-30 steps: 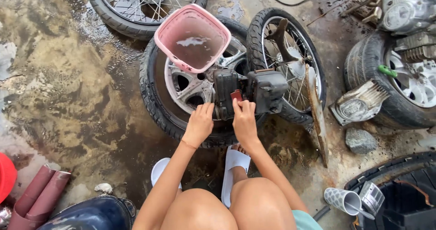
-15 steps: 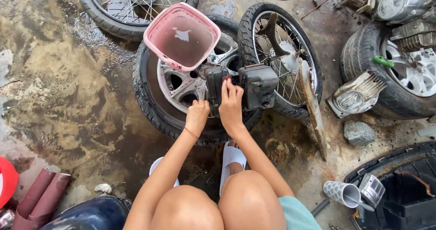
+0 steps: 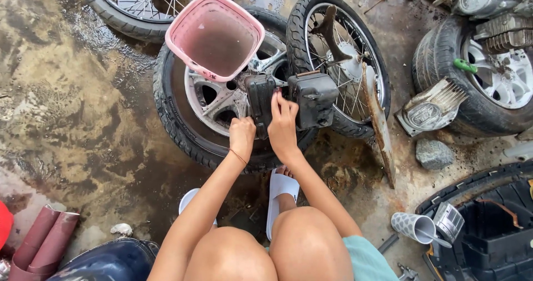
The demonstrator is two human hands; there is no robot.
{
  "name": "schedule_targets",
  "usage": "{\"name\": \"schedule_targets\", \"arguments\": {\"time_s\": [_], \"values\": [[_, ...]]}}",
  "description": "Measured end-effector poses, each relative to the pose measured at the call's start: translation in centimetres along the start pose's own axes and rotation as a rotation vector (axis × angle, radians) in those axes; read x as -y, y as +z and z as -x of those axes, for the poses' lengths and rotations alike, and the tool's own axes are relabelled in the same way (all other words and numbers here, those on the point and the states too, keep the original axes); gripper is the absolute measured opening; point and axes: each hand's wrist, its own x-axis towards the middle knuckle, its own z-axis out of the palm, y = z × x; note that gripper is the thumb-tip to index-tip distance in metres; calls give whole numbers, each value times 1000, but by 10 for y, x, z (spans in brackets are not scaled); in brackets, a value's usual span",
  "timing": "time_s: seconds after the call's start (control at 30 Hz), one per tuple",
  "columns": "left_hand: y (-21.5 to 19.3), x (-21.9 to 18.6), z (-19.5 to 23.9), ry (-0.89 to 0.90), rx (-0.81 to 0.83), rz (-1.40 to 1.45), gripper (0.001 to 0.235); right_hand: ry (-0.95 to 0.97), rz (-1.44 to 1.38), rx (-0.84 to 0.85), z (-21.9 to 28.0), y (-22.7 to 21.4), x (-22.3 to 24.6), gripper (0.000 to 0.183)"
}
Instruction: The person sits on the ground and uses a sanding block to smooth the surface of a metal part attached to a motorcycle wheel. They repeatedly rub the sandpaper against the metal component, occasionally pausing to adjust the sanding block.
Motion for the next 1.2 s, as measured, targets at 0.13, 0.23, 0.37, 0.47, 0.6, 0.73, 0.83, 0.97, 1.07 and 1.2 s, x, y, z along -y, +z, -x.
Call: {"name": "schedule_targets", "arguments": {"time_s": [0.13, 0.23, 0.37, 0.47, 0.6, 0.73, 0.83, 0.97, 1.07, 1.2], "values": [[-2, -1, 0, 7, 45, -42, 11, 10, 32, 51, 9, -6, 5, 54], [3, -2, 5, 10, 53, -55, 8, 61, -123, 2, -19, 5, 3, 48], [-1, -1, 7, 14, 58, -66, 7, 62, -61, -34, -42, 19, -6, 51], [-5, 0, 4, 11, 56, -54, 6, 91, -52, -23, -31, 8, 1, 51], [-6, 0, 4, 7, 65, -65, 8, 171, -278, 20, 3, -14, 13, 46], [-4, -5, 7, -2, 72, -75, 6, 101, -183, 99, -8, -6, 10, 40], [-5, -3, 7, -34, 72, -67, 6, 120, -62, -32, -30, 19, 5, 48], [-13, 0, 8, -38, 60, 0, 10, 83, -15, 22, -24, 14, 7, 55], [-22, 0, 5, -26, 80, -20, 10, 83, -6, 73, -5, 1, 8, 55], [-16, -4, 4, -46, 111, -62, 6, 37, 121, 93, 1, -14, 19, 54]]}}
